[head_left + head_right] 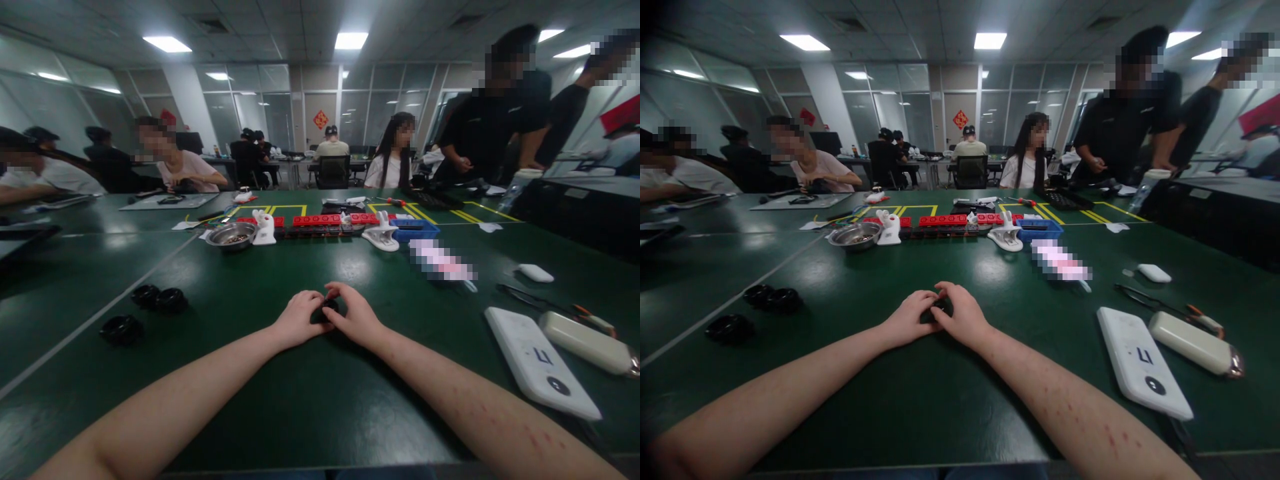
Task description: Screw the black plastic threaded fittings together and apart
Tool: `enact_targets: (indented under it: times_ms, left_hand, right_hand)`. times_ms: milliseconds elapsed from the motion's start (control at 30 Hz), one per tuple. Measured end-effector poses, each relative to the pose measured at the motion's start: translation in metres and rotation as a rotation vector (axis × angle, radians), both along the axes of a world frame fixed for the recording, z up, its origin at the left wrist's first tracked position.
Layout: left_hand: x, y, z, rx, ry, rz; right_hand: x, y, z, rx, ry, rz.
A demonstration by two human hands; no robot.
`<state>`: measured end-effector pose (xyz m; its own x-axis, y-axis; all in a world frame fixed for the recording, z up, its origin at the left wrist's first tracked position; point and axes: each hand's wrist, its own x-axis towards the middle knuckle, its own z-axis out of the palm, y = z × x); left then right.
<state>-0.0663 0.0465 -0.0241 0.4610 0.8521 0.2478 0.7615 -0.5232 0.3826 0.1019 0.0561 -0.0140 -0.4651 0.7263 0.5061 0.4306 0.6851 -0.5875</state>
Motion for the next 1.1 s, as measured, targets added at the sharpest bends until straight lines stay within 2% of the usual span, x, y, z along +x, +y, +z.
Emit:
enact_targets:
  times_ms: [133, 367, 600, 833, 1033, 1100]
  left_hand:
    - [-0.0001, 0.0005, -0.0014, 0.000, 0.004, 0.009]
    - [-0.0003, 0.0006, 0.0006, 0.002, 0.006, 0.004]
    - [-0.0001, 0.0012, -0.0013, 0.008, 0.004, 0.006]
    - [0.0004, -0.0006, 0.0019, 0.002, 0.007, 0.014]
    - [-0.0004, 0.0008, -0.0001, -0.005, 0.006, 0.004]
    - [-0.0004, 0.0008, -0.0002, -0.003, 0.011, 0.004]
  right_hand:
    - [0.0007, -0.0025, 0.0014, 0.005, 0.008, 0.111]
    - [-0.0015, 0.0011, -0.0009, 0.018, 0.019, -0.087]
    - [-0.0009, 0.0008, -0.0037, -0.014, 0.055, 0.069]
    - [-0.0019, 0.0021, -0.0047, 0.015, 0.042, -0.084]
    - [0.0005, 0.0010, -0.0030, -0.001, 0.039, 0.052]
    - [0.0011, 0.0003, -0.0030, 0.008, 0.040, 0.057]
